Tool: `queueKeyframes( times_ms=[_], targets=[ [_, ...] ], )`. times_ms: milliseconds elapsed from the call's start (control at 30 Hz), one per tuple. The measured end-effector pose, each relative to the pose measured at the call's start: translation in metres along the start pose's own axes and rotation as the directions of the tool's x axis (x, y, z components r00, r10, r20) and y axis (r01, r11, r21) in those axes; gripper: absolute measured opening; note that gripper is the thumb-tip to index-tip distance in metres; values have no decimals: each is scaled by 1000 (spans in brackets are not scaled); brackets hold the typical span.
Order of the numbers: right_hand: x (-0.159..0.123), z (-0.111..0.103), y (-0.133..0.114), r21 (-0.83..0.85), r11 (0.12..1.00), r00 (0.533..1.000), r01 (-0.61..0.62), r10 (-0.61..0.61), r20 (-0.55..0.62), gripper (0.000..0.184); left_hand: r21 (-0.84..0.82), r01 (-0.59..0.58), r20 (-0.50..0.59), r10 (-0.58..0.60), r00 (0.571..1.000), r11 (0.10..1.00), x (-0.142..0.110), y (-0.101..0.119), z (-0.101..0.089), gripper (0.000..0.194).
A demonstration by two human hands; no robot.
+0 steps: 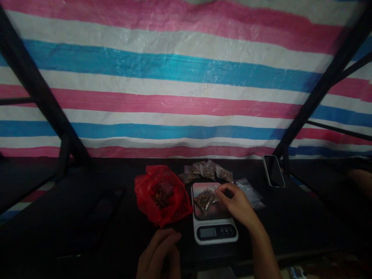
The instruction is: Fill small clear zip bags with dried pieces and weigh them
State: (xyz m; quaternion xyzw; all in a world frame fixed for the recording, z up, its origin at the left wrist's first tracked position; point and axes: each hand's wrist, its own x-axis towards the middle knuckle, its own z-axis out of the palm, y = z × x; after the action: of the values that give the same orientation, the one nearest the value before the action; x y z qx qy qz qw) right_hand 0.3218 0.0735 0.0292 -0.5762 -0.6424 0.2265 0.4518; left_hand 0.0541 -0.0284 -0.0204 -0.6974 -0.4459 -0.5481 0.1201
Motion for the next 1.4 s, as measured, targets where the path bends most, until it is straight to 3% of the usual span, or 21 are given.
queueKeyframes(
  times_ms=[100,167,200,300,367,433,500,600,733,833,967,1167,1300,1400],
  targets=[
    [-1,-1,-12,50,999,1000,15,-16,18,29,-60,111,-40,-113,993,992,26,2,5,22],
    [0,0,-27,121,992,998,32,-38,47,26,-115,248,11,-249,968,962,47,13,15,22],
    [0,2,-36,169,985,996,43,-56,72,24,-159,350,55,-345,937,923,56,20,21,24],
    [3,18,-62,309,949,980,61,-116,163,21,-308,625,284,-558,780,718,71,33,42,37],
    [6,35,-75,384,923,977,36,-112,179,19,-420,774,421,-654,629,474,69,32,53,39],
    [7,55,-84,456,890,982,-31,-58,179,23,-507,841,473,-754,455,190,60,26,60,52],
    [7,72,-91,499,860,974,-112,-6,228,32,-578,815,490,-814,311,-36,51,19,62,66],
    [4,88,-98,467,875,956,-129,-15,292,32,-675,702,495,-845,202,-227,45,11,60,71],
    [-3,96,-103,413,909,927,-60,-102,360,30,-742,582,463,-882,86,-332,42,7,59,72],
    [-7,99,-101,400,914,903,-65,-117,414,33,-745,532,516,-853,75,-404,44,10,60,78],
    [-7,101,-98,376,924,908,-64,-102,406,36,-753,482,550,-831,87,-448,51,14,58,75],
    [-7,100,-96,346,934,888,-94,-79,453,35,-750,499,499,-866,-2,-433,46,15,53,71],
    [-9,102,-93,345,920,847,-185,-29,531,45,-715,559,516,-856,17,-420,38,12,54,67],
    [-9,101,-92,338,912,820,-233,-3,572,52,-698,599,519,-853,47,-392,37,9,54,77]
  ],
)
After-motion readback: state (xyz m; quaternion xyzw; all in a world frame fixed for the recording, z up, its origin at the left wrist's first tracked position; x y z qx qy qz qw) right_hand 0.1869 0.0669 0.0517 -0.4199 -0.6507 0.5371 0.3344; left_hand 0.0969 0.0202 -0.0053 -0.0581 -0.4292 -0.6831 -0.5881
